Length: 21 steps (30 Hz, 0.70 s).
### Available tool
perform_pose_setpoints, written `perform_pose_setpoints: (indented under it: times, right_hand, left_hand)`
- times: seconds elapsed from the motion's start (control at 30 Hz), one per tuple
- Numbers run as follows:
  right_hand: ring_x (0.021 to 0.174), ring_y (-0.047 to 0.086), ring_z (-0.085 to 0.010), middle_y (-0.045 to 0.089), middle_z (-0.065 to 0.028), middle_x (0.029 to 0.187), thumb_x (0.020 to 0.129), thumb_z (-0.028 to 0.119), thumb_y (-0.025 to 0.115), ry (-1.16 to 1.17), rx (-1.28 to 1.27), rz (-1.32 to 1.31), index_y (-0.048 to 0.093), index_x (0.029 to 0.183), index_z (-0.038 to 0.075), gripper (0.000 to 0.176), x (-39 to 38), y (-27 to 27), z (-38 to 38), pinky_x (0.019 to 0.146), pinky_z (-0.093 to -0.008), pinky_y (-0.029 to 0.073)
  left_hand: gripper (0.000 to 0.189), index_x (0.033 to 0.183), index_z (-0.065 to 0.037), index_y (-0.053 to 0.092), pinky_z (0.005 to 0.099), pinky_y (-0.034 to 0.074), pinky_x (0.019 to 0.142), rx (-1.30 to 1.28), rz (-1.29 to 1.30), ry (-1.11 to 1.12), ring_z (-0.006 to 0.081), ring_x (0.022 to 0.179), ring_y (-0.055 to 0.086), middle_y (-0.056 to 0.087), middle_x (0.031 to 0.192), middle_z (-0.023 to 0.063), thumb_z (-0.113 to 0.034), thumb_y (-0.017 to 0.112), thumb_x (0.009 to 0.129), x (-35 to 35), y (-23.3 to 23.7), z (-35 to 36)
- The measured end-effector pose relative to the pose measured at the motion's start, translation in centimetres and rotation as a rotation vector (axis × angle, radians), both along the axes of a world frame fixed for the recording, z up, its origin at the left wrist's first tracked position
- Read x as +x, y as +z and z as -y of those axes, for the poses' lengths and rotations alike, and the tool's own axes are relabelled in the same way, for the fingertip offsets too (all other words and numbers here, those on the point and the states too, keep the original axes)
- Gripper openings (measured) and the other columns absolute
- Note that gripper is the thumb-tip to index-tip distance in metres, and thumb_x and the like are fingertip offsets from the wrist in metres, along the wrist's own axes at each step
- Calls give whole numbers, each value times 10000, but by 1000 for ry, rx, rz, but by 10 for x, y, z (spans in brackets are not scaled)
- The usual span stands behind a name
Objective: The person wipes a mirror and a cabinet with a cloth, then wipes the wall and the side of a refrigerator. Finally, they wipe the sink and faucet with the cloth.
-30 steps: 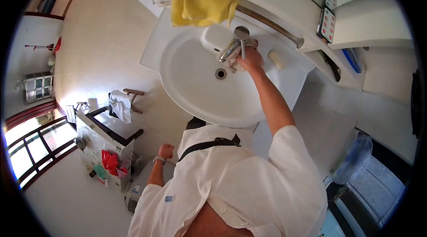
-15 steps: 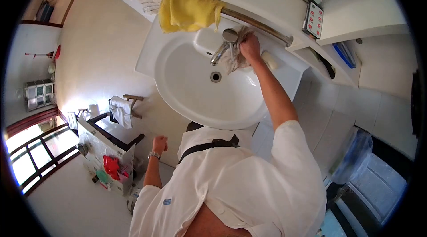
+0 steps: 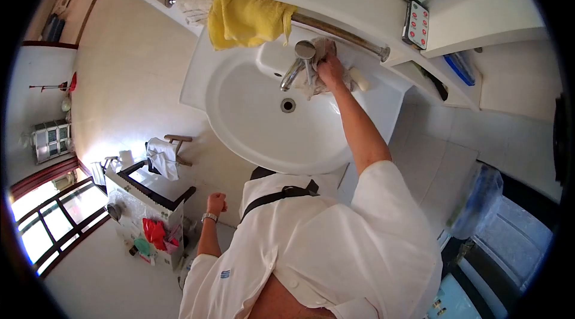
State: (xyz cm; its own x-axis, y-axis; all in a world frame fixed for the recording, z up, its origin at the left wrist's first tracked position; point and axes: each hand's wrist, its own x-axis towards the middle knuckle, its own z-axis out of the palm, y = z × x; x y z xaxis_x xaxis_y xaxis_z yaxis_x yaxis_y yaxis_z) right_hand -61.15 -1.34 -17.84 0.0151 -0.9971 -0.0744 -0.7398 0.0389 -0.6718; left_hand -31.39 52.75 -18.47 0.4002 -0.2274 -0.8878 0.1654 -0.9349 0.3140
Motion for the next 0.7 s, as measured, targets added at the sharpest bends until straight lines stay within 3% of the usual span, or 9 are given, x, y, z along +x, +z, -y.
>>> perform_pose_setpoints:
  times: [0.03,0.13,0.2,0.3,0.37,0.47,0.57,0.63,0.7]
  right_hand:
    - [890,597,-394,636,-224,918,756,203,554,0,-3,-4,629,954,27,276,-1,6,-9,763,-423,466]
    - [851,623,-313,657,-166,914,807,167,527,-189,139,380,620,964,14,238,15,48,-24,746,-388,479]
    - [803,595,-201,630,-92,909,825,99,480,-219,245,1090,584,1014,-2,238,22,63,-20,710,-337,471]
    - [816,565,-140,620,-48,901,854,109,484,-200,206,1330,590,1009,-7,221,25,115,-30,711,-290,453]
    - [820,567,-152,629,-68,884,862,122,486,-174,109,1244,587,1015,-19,231,25,75,-25,734,-306,452]
    - [877,583,-192,630,-104,995,891,147,459,-68,16,694,580,1058,-22,267,21,35,-28,790,-307,446]
    - [868,578,-204,628,-120,1021,883,159,455,-3,8,482,588,1050,-25,282,9,21,-33,798,-315,444]
    - [875,590,-218,628,-122,1009,875,160,453,5,39,581,610,1015,-10,271,7,8,-28,795,-325,452]
    - [855,620,-274,640,-132,961,859,138,490,-348,365,1136,590,982,8,206,13,87,-38,736,-394,483]
  left_hand:
    - [195,797,3,610,305,450,380,-4,3,9,162,416,530,539,534,77,-174,546,846,-1,-2,0]
    - [196,767,-6,598,306,455,383,-5,-50,-59,163,418,531,538,535,72,-175,541,847,6,-5,6]
    - [199,743,-11,583,306,451,378,-8,-38,-84,161,415,529,534,530,70,-173,537,848,9,1,20]
    - [212,703,-21,555,305,440,367,-34,-20,-127,158,408,526,525,519,65,-171,531,851,15,1,34]
    - [220,686,-26,542,305,434,362,-64,-8,-152,156,404,523,520,513,64,-171,531,852,17,1,41]
    - [225,677,-31,541,302,422,353,-84,12,-83,152,395,517,510,499,60,-170,530,853,12,5,52]
    - [236,663,-31,532,300,422,350,-119,-19,-97,150,389,512,505,496,56,-170,529,854,8,4,55]
    - [245,650,-31,522,297,414,346,-139,-31,-110,149,387,511,500,488,55,-165,530,855,8,2,48]
    - [250,646,-30,519,298,415,346,-118,-29,-133,151,387,511,502,489,56,-166,533,855,5,6,48]
